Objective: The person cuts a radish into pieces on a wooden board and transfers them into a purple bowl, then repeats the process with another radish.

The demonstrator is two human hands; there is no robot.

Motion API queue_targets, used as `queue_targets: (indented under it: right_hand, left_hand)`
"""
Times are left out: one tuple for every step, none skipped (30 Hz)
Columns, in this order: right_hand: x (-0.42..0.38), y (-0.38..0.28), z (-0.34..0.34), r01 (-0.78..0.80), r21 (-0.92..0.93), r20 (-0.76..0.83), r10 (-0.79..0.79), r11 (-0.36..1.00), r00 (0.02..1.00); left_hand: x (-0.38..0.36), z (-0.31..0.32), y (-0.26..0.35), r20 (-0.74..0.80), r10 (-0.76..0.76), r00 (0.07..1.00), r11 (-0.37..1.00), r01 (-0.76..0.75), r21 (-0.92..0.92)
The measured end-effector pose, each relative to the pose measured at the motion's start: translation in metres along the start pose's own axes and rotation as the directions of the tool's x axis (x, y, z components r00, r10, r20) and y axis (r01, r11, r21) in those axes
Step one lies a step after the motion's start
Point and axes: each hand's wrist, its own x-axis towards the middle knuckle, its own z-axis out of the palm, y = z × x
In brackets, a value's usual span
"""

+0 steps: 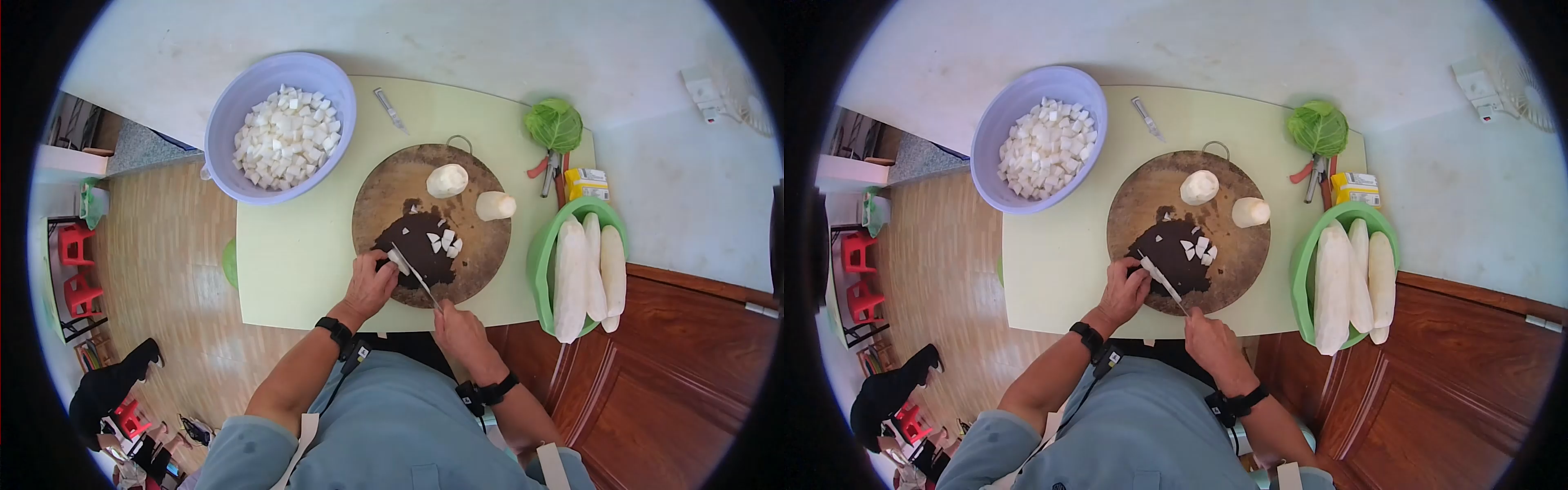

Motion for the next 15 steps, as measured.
queue_targets:
  right_hand:
    - [-0.001, -0.001, 0.0, -0.011, -0.026, 0.021, 0.011, 1.0, 1.0]
    - [-0.001, -0.001, 0.0, -0.011, -0.027, 0.021, 0.011, 1.0, 1.0]
    - [-0.001, -0.001, 0.0, -0.013, -0.041, 0.038, 0.014, 0.999, 0.999]
    - [-0.002, -0.001, 0.0, -0.015, -0.055, 0.054, 0.018, 0.998, 0.998]
    - [-0.002, -0.002, 0.0, -0.017, -0.055, 0.055, 0.02, 0.998, 0.998]
    - [-0.002, -0.003, -0.001, -0.015, -0.06, 0.056, 0.018, 0.998, 0.998]
    - [-0.002, -0.004, -0.001, -0.012, -0.064, 0.057, 0.016, 0.998, 0.998]
    - [-0.002, -0.006, -0.002, -0.013, -0.064, 0.059, 0.016, 0.998, 0.998]
    - [-0.002, -0.007, -0.003, -0.013, -0.077, 0.066, 0.018, 0.997, 0.998]
    - [-0.002, -0.008, -0.005, -0.013, -0.09, 0.073, 0.019, 0.996, 0.997]
    - [-0.002, -0.009, -0.007, -0.013, -0.091, 0.075, 0.02, 0.996, 0.997]
    - [-0.002, -0.011, -0.009, -0.012, -0.099, 0.081, 0.02, 0.995, 0.997]
    - [-0.002, -0.012, -0.009, -0.01, -0.106, 0.087, 0.02, 0.994, 0.996]
    - [-0.001, -0.012, -0.009, -0.011, -0.107, 0.09, 0.021, 0.994, 0.996]
    - [-0.001, -0.012, -0.009, -0.009, -0.129, 0.093, 0.022, 0.992, 0.995]
  left_hand:
    - [0.0, 0.0, 0.0, 0.015, -0.001, 1.0, 1.0, 0.001, 0.01]
    - [0.001, 0.0, -0.001, 0.015, -0.002, 1.0, 1.0, 0.002, 0.009]
    - [0.0, -0.001, -0.001, 0.029, 0.0, 1.0, 1.0, -0.001, 0.023]
    - [0.0, -0.001, -0.001, 0.044, 0.002, 0.999, 0.999, -0.003, 0.035]
    - [0.0, 0.0, -0.001, 0.045, 0.001, 0.999, 0.999, -0.003, 0.034]
    - [0.001, 0.0, -0.001, 0.048, 0.001, 0.999, 0.999, -0.002, 0.039]
    - [0.001, 0.0, -0.001, 0.052, -0.001, 0.999, 0.999, -0.002, 0.045]
    - [0.001, -0.001, -0.001, 0.054, -0.002, 0.999, 0.999, 0.0, 0.045]
    - [0.001, -0.001, -0.001, 0.058, -0.001, 0.998, 0.999, -0.001, 0.047]
    - [0.001, -0.001, -0.001, 0.061, -0.001, 0.998, 0.999, -0.002, 0.049]
    - [0.001, -0.001, -0.001, 0.061, -0.004, 0.998, 0.999, 0.001, 0.047]
    - [0.001, -0.001, -0.001, 0.068, -0.008, 0.998, 0.999, 0.005, 0.047]
    - [0.001, -0.001, -0.001, 0.076, -0.011, 0.997, 0.999, 0.008, 0.047]
    - [0.0, -0.001, -0.002, 0.077, -0.014, 0.997, 0.999, 0.011, 0.046]
    - [0.0, -0.001, -0.002, 0.08, -0.009, 0.997, 0.999, 0.006, 0.044]
